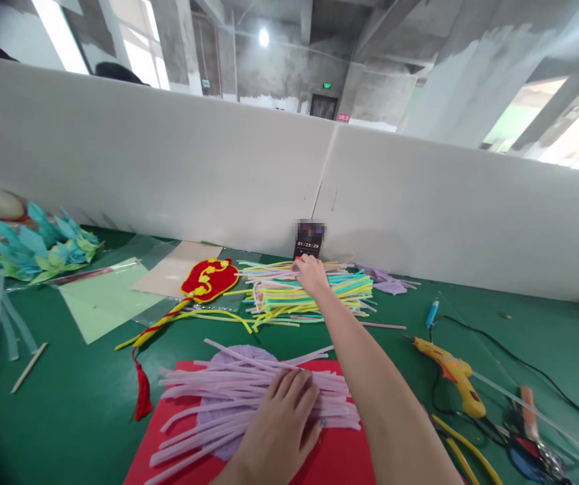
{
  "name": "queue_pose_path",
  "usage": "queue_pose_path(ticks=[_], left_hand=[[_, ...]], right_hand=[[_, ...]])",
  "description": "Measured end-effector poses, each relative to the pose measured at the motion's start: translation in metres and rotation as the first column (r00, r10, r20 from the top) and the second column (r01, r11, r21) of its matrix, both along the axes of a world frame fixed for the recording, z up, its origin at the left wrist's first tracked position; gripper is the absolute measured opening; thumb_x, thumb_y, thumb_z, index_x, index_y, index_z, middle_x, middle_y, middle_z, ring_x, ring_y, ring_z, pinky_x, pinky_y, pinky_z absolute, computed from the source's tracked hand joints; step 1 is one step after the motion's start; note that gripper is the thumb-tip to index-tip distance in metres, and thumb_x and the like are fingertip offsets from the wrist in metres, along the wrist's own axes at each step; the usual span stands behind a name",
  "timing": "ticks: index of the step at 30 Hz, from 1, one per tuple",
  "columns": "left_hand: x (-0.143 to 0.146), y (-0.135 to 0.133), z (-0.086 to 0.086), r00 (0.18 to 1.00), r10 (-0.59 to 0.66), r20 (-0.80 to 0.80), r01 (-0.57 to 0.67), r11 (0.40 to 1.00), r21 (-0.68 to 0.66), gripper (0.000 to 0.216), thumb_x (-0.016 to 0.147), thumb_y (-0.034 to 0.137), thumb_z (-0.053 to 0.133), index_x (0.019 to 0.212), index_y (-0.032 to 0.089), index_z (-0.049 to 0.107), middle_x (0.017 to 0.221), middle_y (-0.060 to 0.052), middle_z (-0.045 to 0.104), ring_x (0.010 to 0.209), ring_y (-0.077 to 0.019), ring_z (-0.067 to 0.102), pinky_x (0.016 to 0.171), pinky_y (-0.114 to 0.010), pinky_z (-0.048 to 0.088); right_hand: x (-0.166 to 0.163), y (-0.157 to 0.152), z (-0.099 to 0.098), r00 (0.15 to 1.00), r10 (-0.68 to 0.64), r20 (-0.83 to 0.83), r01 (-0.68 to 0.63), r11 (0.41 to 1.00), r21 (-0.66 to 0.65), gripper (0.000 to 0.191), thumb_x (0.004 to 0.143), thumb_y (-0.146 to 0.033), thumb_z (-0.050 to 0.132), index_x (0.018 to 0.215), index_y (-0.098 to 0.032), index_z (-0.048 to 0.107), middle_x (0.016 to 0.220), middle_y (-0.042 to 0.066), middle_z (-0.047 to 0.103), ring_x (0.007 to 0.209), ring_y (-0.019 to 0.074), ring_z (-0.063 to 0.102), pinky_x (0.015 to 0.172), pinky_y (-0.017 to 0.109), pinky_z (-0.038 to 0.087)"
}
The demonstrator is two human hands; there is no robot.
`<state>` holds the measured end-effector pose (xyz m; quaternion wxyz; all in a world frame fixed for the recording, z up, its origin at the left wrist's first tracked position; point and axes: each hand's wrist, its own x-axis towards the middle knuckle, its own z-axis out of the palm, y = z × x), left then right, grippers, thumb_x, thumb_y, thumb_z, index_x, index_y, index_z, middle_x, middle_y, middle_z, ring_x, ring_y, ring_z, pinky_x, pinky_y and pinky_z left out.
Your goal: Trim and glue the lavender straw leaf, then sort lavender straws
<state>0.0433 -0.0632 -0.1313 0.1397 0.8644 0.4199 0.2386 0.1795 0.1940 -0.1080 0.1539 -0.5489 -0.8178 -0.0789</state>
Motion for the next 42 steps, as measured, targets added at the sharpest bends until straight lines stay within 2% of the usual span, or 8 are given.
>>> queue_pose_path(ticks=[5, 12, 17, 22, 25, 28, 36, 42], left_hand=[[0.0, 0.0, 0.0, 1.0, 0.001, -0.004, -0.001, 1.0, 0.007, 0.032, 0.088, 0.036, 0.044, 0.115, 0.021, 0.052, 0.128, -0.004, 0.052, 0.118, -0.0236, 0.045, 0.105, -0.041, 0.031], [0.001, 0.001, 0.0, 1.0, -0.003, -0.024, 0.003, 1.0, 0.004, 0.033, 0.088, 0.037, 0.044, 0.115, 0.021, 0.052, 0.128, -0.003, 0.052, 0.119, -0.0226, 0.043, 0.107, -0.04, 0.029], [0.0, 0.0, 0.0, 1.0, 0.008, -0.022, -0.008, 1.0, -0.006, 0.031, 0.087, 0.036, 0.045, 0.115, 0.022, 0.051, 0.128, -0.003, 0.051, 0.118, -0.022, 0.043, 0.106, -0.04, 0.03], [0.0, 0.0, 0.001, 1.0, 0.014, -0.015, -0.014, 1.0, 0.001, 0.031, 0.087, 0.036, 0.046, 0.114, 0.021, 0.052, 0.127, -0.004, 0.051, 0.118, -0.0227, 0.044, 0.105, -0.041, 0.031], [0.0, -0.001, 0.001, 1.0, 0.013, -0.006, -0.013, 1.0, -0.001, 0.03, 0.087, 0.035, 0.046, 0.113, 0.021, 0.053, 0.126, -0.005, 0.052, 0.116, -0.023, 0.045, 0.104, -0.041, 0.033], [0.0, 0.0, 0.001, 1.0, 0.005, 0.003, -0.005, 1.0, 0.0, 0.031, 0.087, 0.036, 0.046, 0.114, 0.02, 0.053, 0.126, -0.006, 0.052, 0.116, -0.0238, 0.045, 0.104, -0.042, 0.033], [-0.001, -0.001, 0.002, 1.0, 0.0, 0.005, 0.0, 1.0, -0.02, 0.032, 0.087, 0.035, 0.045, 0.114, 0.02, 0.052, 0.126, -0.005, 0.052, 0.116, -0.0242, 0.046, 0.105, -0.042, 0.033], [-0.001, 0.0, 0.002, 1.0, 0.001, 0.005, -0.001, 1.0, -0.019, 0.032, 0.087, 0.036, 0.046, 0.114, 0.02, 0.052, 0.125, -0.006, 0.052, 0.116, -0.0243, 0.045, 0.104, -0.042, 0.033]], right_hand=[[-0.001, -0.002, -0.002, 0.998, 0.0, -0.069, 0.001, 1.0, 0.001, 0.019, 0.072, -0.014, 0.059, 0.089, -0.022, 0.059, 0.095, 0.004, 0.062, 0.094, 0.0206, 0.052, 0.084, 0.031, 0.036], [0.004, -0.003, -0.01, 0.979, -0.067, -0.194, 0.062, 0.998, -0.033, 0.03, 0.078, -0.013, 0.048, 0.106, -0.02, 0.057, 0.098, 0.005, 0.067, 0.09, 0.0198, 0.058, 0.083, 0.031, 0.04], [0.015, 0.005, 0.005, 0.965, -0.092, -0.245, 0.079, 0.995, -0.06, 0.036, 0.084, -0.011, 0.034, 0.109, -0.019, 0.059, 0.095, 0.003, 0.069, 0.083, 0.017, 0.061, 0.073, 0.025, 0.044], [0.02, 0.013, 0.026, 0.982, -0.071, -0.177, 0.064, 0.997, -0.044, 0.032, 0.085, -0.015, 0.039, 0.108, -0.021, 0.062, 0.104, 0.004, 0.065, 0.095, 0.0174, 0.058, 0.081, 0.025, 0.041], [0.018, 0.016, 0.028, 0.993, -0.071, -0.096, 0.064, 0.995, -0.077, 0.023, 0.085, -0.032, 0.049, 0.097, -0.024, 0.067, 0.095, 0.003, 0.065, 0.088, 0.0172, 0.059, 0.075, 0.025, 0.041], [0.016, 0.016, 0.024, 0.998, -0.058, -0.016, 0.055, 0.99, -0.129, 0.026, 0.078, -0.042, 0.059, 0.096, -0.025, 0.068, 0.091, 0.002, 0.064, 0.081, 0.0163, 0.06, 0.071, 0.024, 0.041], [0.016, 0.009, 0.023, 0.997, 0.023, 0.076, -0.008, 0.981, -0.196, 0.026, 0.082, -0.041, 0.056, 0.098, -0.024, 0.067, 0.098, 0.003, 0.065, 0.089, 0.0169, 0.06, 0.073, 0.023, 0.041], [0.015, 0.011, 0.025, 0.998, -0.006, 0.061, 0.017, 0.985, -0.174, 0.025, 0.083, -0.038, 0.054, 0.102, -0.024, 0.063, 0.106, 0.003, 0.061, 0.089, 0.015, 0.059, 0.07, 0.022, 0.043]])
